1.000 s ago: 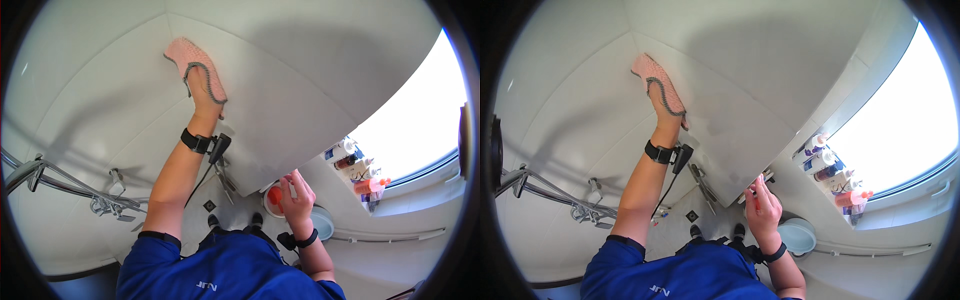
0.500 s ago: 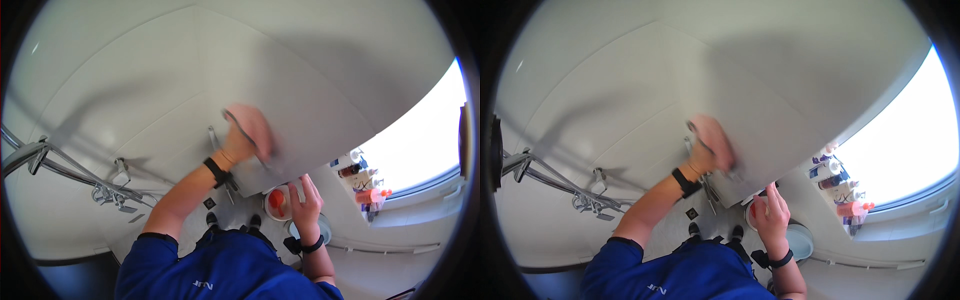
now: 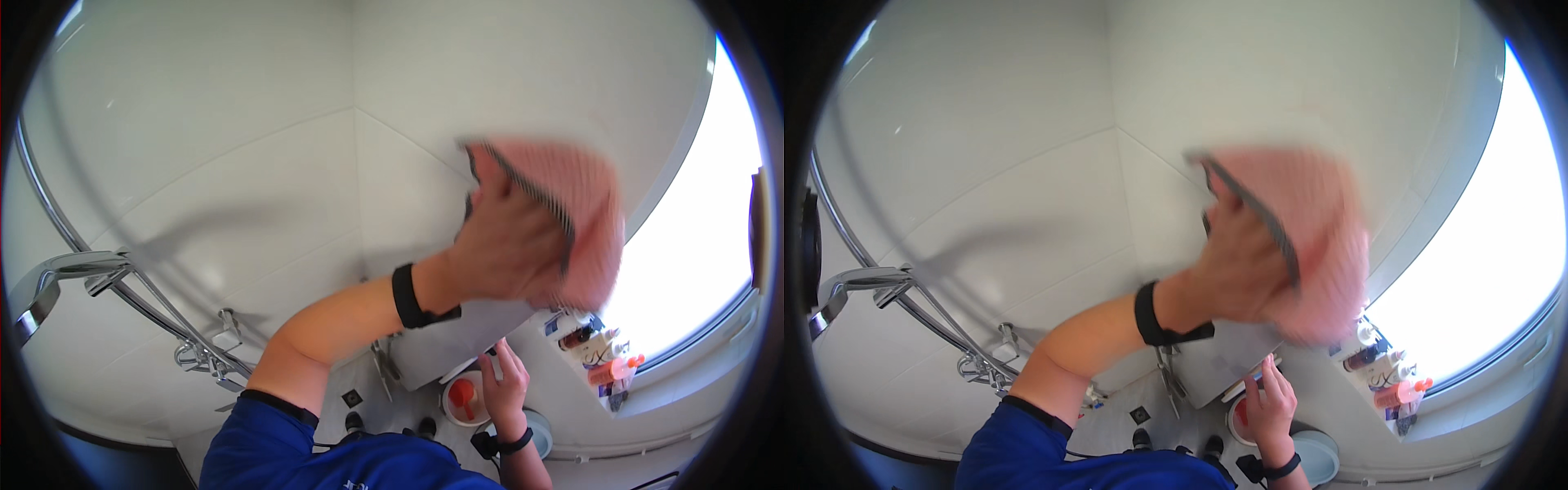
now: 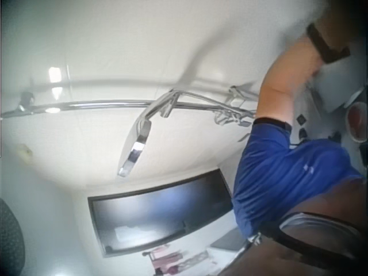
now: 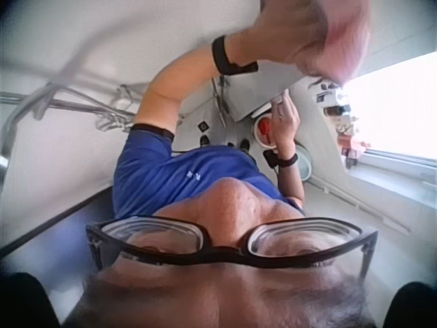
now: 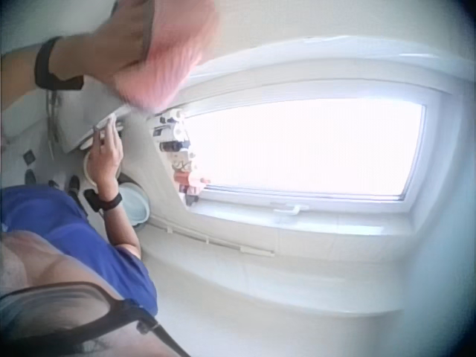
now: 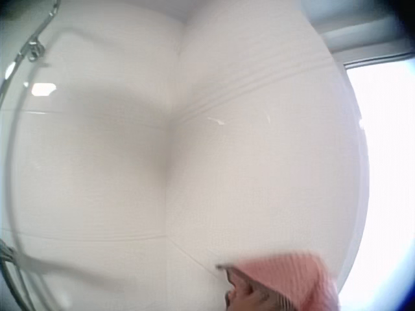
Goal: Cleaning the white bathroom wall tiles with a pink cloth.
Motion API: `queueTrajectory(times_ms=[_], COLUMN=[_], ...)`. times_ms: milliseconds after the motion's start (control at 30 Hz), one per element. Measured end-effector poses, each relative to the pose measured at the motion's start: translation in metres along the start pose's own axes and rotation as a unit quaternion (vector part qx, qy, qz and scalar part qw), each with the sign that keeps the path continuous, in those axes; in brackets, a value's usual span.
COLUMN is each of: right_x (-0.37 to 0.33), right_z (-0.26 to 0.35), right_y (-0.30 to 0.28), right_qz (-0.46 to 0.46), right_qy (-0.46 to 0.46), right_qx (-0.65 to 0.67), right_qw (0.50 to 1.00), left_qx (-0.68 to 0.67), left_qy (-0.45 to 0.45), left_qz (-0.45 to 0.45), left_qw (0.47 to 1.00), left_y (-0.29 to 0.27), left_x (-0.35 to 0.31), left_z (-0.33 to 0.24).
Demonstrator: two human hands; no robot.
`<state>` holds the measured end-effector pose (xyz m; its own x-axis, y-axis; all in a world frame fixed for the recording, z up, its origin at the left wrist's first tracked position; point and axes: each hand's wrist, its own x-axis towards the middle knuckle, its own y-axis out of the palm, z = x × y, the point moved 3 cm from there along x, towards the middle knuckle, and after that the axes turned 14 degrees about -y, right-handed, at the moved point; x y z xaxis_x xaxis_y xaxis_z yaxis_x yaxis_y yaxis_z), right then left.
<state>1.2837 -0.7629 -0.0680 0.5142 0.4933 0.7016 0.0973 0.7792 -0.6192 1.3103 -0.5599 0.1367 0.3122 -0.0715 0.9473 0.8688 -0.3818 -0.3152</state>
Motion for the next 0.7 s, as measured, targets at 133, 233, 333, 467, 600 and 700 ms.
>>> queueTrajectory(times_ms=[133,233,333,467,600,700], right_x=[0.004,0.006,0.010,0.005,0.003,0.002], right_z=[0.005,0.009,0.009,0.004,0.004,0.001], right_y=[-0.011,-0.008,0.001,0.013,0.003,0.001], right_qz=[-0.008,-0.024,-0.024,-0.062,-0.049,-0.040], right_qy=[0.020,0.026,-0.017,-0.020,0.007,0.000], right_qx=[0.011,0.015,0.001,-0.010,-0.019,-0.003], right_qw=[1.000,0.999,1.000,0.998,0.999,0.999], left_qx=[-0.015,-0.167,-0.025,0.143,-0.010,-0.076], left_qy=[-0.013,-0.222,-0.118,-0.012,-0.059,0.021], left_qz=[0.034,0.009,-0.147,-0.192,-0.028,-0.063], left_qw=[0.999,0.961,0.982,0.971,0.998,0.995], left_y=[0.013,0.004,-0.019,-0.047,-0.046,-0.035], left_x=[-0.040,-0.048,0.003,0.118,0.172,0.149], left_z=[0.037,0.158,0.221,0.198,0.096,0.038])
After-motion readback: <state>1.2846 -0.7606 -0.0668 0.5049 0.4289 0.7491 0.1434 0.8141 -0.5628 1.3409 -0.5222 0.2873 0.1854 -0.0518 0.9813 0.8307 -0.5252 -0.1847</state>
